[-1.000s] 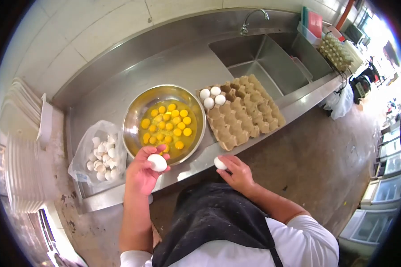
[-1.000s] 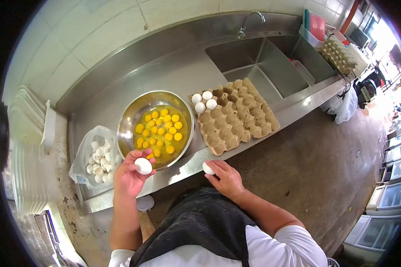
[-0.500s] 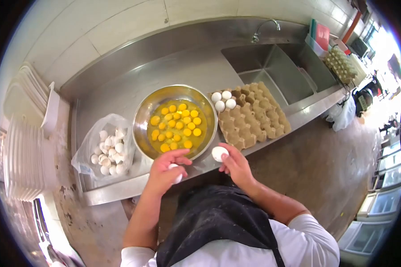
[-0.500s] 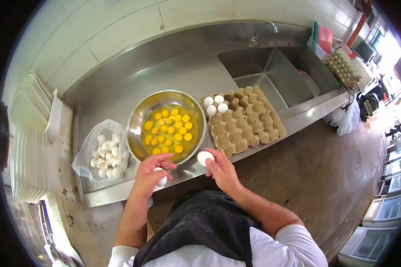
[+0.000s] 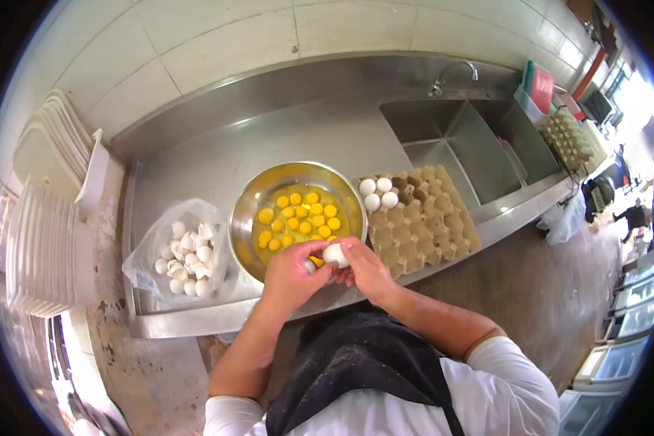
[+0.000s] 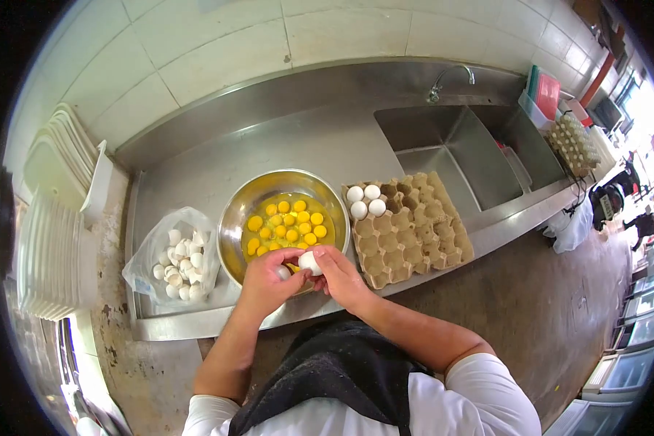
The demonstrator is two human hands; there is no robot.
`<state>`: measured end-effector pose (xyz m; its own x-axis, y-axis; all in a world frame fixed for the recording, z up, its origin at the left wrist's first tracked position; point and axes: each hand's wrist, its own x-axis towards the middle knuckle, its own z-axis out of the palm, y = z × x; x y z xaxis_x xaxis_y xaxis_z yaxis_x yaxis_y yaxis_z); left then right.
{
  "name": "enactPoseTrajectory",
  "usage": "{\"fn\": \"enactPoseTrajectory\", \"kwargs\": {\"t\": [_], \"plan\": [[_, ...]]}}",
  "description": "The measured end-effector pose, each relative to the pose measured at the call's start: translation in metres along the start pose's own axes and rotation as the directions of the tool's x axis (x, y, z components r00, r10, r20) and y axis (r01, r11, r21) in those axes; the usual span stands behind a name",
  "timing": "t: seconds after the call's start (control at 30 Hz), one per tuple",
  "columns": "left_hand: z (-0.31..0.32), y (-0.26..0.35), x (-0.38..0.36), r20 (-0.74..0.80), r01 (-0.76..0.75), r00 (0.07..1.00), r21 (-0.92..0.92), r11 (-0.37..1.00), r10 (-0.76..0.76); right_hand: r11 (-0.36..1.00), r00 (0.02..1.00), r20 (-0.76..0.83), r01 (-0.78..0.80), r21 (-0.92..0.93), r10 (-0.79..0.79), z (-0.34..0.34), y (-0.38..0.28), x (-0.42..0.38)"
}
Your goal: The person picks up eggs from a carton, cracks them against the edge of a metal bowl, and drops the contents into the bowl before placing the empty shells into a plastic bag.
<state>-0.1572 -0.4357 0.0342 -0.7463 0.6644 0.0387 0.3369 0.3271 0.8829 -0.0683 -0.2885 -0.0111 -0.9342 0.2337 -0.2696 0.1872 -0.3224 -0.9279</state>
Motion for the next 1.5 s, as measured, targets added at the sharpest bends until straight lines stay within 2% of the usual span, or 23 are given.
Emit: {"fn": "enactPoseTrajectory", "kwargs": {"t": [0.23, 0.3, 0.53, 0.6, 0.73, 0.9, 1.0, 1.23, 1.3, 1.33, 1.4, 1.43, 1.5], "plan": [[0.013, -0.026, 0.020, -0.081, -0.006, 0.997, 0.034, 0.999, 0.009, 1.000, 0.999, 0.049, 0.011, -0.026, -0.010, -0.012, 0.006, 0.028], [0.012, -0.023, 0.023, -0.061, 0.032, 0.998, 0.086, 0.996, -0.026, 0.991, 0.995, 0.052, -0.078, -0.106, 0.084, -0.016, 0.004, 0.034], [0.014, -0.025, 0.033, -0.116, 0.048, 0.992, 0.076, 0.996, -0.039, 0.985, 0.990, 0.101, -0.079, -0.152, 0.095, -0.014, -0.015, 0.052], [0.014, -0.031, 0.034, -0.160, 0.074, 0.985, 0.070, 0.995, -0.062, 0.971, 0.982, 0.162, -0.057, -0.232, 0.096, -0.014, -0.018, 0.057], [0.015, -0.042, 0.032, -0.188, 0.095, 0.979, 0.059, 0.994, -0.082, 0.962, 0.972, 0.163, -0.126, -0.241, 0.168, -0.010, -0.017, 0.065], [0.017, -0.056, 0.027, -0.199, 0.140, 0.968, -0.071, 0.988, -0.152, 0.930, 0.957, 0.145, -0.199, -0.309, 0.253, -0.005, -0.019, 0.070], [0.013, -0.051, 0.024, -0.193, 0.165, 0.964, -0.111, 0.980, -0.184, 0.912, 0.936, 0.189, -0.220, -0.346, 0.298, -0.004, -0.018, 0.074], [0.005, -0.052, 0.020, -0.173, 0.238, 0.947, -0.188, 0.953, -0.270, 0.902, 0.918, 0.228, -0.229, -0.366, 0.326, -0.002, -0.015, 0.082], [0.002, -0.062, 0.019, -0.107, 0.353, 0.912, -0.288, 0.890, -0.396, 0.894, 0.912, 0.217, -0.254, -0.369, 0.348, -0.001, -0.016, 0.081], [-0.001, -0.063, 0.018, -0.106, 0.353, 0.912, -0.290, 0.890, -0.396, 0.893, 0.912, 0.216, -0.254, -0.371, 0.349, 0.000, -0.018, 0.080], [-0.006, -0.065, 0.017, -0.118, 0.331, 0.928, -0.169, 0.928, -0.353, 0.876, 0.909, 0.233, -0.225, -0.428, 0.347, 0.000, -0.024, 0.078], [-0.008, -0.066, 0.017, -0.117, 0.332, 0.928, -0.171, 0.928, -0.353, 0.874, 0.908, 0.231, -0.227, -0.429, 0.349, -0.003, -0.021, 0.080], [-0.013, -0.067, 0.018, -0.181, 0.301, 0.932, -0.091, 0.949, -0.312, 0.805, 0.946, 0.311, 0.113, -0.582, 0.092, -0.009, -0.011, 0.086]]}}
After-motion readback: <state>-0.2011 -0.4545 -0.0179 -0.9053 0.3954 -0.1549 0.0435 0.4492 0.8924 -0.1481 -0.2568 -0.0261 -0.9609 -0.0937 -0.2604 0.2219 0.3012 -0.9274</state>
